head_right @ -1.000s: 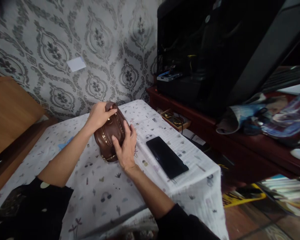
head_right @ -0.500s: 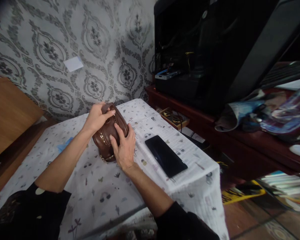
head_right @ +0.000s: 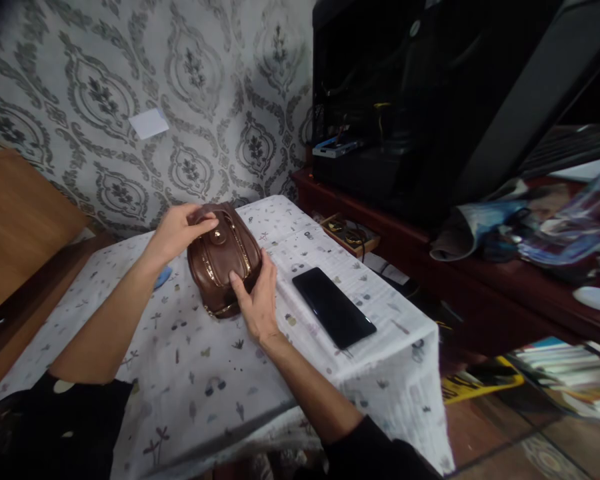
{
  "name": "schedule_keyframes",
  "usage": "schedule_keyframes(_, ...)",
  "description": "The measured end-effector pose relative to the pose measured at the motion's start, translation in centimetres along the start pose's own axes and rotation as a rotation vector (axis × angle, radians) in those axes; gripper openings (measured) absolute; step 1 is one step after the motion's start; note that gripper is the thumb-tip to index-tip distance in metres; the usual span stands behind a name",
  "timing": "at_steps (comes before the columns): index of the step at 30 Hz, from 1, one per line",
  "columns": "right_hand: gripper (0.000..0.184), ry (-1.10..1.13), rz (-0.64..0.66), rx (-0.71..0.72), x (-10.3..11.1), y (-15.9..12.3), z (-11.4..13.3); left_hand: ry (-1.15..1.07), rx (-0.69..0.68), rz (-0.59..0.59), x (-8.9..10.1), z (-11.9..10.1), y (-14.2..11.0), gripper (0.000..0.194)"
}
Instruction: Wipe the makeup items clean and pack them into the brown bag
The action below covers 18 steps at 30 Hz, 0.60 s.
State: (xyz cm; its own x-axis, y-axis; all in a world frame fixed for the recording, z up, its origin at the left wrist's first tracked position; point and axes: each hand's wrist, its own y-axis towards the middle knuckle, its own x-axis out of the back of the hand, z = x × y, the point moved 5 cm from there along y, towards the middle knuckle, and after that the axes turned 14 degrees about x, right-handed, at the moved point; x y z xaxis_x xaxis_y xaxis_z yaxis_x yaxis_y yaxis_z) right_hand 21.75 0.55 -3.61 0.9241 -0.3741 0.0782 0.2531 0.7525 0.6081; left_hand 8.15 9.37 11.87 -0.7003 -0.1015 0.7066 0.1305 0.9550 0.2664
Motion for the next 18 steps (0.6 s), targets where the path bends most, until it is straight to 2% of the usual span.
schedule_keyframes(4,0.084,-0.033,-0.021,0.034,0.0,0.0,0.0,0.086,0.056,-0.015,1.6,1.0,-1.2,0.020)
schedule_keyframes(9,0.086,-0.014,-0.023,0.024,-0.1,0.1,0.0,0.205,0.041,-0.105,2.1,1.1,-2.0,0.032)
schedule_keyframes(15,0.089,-0.015,-0.018,0.031,-0.1,0.2,-0.1,0.054,0.049,-0.130,1.8,2.0,-2.1,0.028)
schedule_keyframes(18,0.088,-0.020,-0.021,0.040,-0.2,0.2,-0.2,0.080,-0.047,-0.174,1.7,1.3,-2.9,0.030)
